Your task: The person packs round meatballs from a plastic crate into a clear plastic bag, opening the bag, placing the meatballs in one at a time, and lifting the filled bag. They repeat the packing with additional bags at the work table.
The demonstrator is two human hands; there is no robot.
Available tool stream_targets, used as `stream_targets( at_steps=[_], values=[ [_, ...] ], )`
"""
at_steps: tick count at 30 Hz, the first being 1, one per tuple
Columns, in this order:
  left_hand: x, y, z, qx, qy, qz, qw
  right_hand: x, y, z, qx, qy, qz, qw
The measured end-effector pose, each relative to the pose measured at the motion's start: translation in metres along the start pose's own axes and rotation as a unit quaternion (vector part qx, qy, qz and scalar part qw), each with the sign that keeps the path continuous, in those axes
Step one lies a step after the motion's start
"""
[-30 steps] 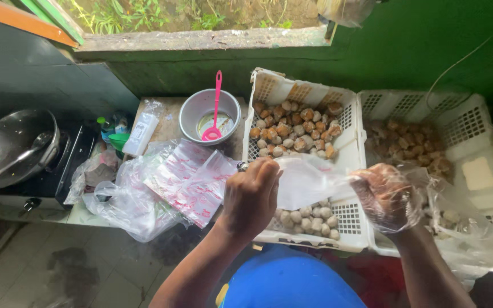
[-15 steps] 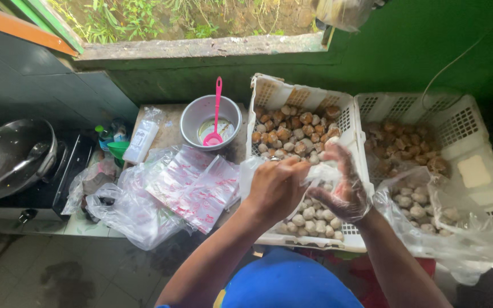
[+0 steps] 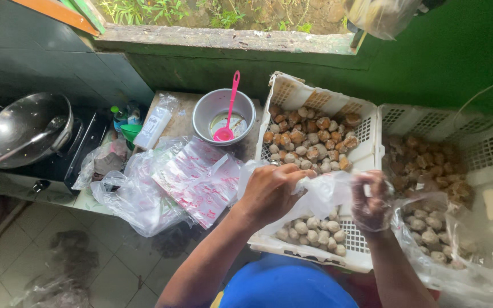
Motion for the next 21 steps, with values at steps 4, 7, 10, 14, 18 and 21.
stream_targets(
  at_steps=[4,7,10,14,18,21],
  values=[
    [0.002,0.002,-0.012,0.042,0.105,0.019,0.993,-0.007,-0.004,-0.012,0.156,-0.123,-0.057,0.978],
    [0.005,0.003,-0.03,0.053,0.304,0.029,0.951,-0.036,0.006,0.006,0.092,-0.004,-0.266,0.96],
    [0.002,0.016,-0.059,0.116,0.424,0.057,0.896,-0.036,0.013,0.031,-0.11,-0.071,-0.22,0.967],
    [-0.019,0.025,-0.079,0.199,0.494,0.066,0.844,-0.064,0.043,0.032,-0.382,-0.383,-0.132,0.831],
    [-0.051,0.02,-0.037,0.133,0.52,-0.007,0.844,-0.109,0.069,0.002,-0.442,-0.538,-0.204,0.688],
    [-0.061,0.035,0.018,0.007,0.244,0.025,0.969,-0.124,0.068,-0.006,-0.408,-0.657,-0.146,0.617]
  ],
)
Point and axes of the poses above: each hand's wrist, its own y-axis away from the middle knuckle, its own x-axis out of the back of the hand, z = x × y, the point moved 7 cm from there along -y, towards the middle knuckle, and after that the axes turned 15 degrees about x, right-handed, at the moved point
